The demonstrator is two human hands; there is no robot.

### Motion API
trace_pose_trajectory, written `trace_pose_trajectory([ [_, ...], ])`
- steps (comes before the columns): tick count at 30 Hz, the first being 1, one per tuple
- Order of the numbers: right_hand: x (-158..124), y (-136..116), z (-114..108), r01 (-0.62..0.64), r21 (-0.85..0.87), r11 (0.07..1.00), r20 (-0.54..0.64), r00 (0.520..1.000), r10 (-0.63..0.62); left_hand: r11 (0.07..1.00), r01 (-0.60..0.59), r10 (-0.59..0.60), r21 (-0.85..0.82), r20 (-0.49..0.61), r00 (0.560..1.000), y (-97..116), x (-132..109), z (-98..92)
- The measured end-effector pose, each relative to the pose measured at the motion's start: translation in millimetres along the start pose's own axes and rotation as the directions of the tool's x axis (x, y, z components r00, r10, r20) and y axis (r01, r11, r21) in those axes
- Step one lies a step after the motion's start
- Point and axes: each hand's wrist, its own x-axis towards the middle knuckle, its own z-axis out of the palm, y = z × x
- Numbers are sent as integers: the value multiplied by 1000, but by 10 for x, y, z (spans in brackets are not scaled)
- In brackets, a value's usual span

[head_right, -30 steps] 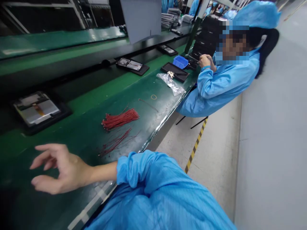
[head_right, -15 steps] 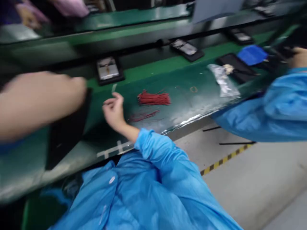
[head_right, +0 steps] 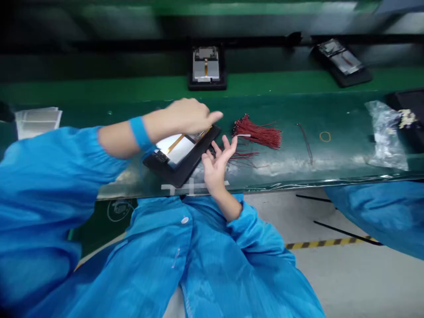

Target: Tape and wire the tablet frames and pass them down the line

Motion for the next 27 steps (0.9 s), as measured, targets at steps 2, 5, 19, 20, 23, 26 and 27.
trace_pose_trajectory([
  [2,26,-5,68,-1,-80,997,93,996,9,986,133,-134,100,-3,991,-573,-186,-42],
  [5,116,-13,222,59,-159,986,261,965,-16,951,275,-296,143,156,942,-1322,-541,74],
  [19,331,-274,192,368,-429,825,536,839,-95,949,238,-263,-207,-102,959,-1425,-2310,1089],
  [20,279,-390,185,346,-431,834,551,832,-60,943,210,-256,-259,-161,953,-1465,-2345,1122],
  [23,72,-647,251,203,-459,865,616,774,146,924,91,-224,-372,-335,915,-1567,-2405,1200],
  [26,-118,-659,373,46,-503,863,629,704,330,913,-67,-155,-403,-494,856,-1591,-2412,1232],
  [27,-161,-621,413,5,-514,858,620,694,367,910,-120,-128,-397,-543,830,-1584,-2404,1236],
])
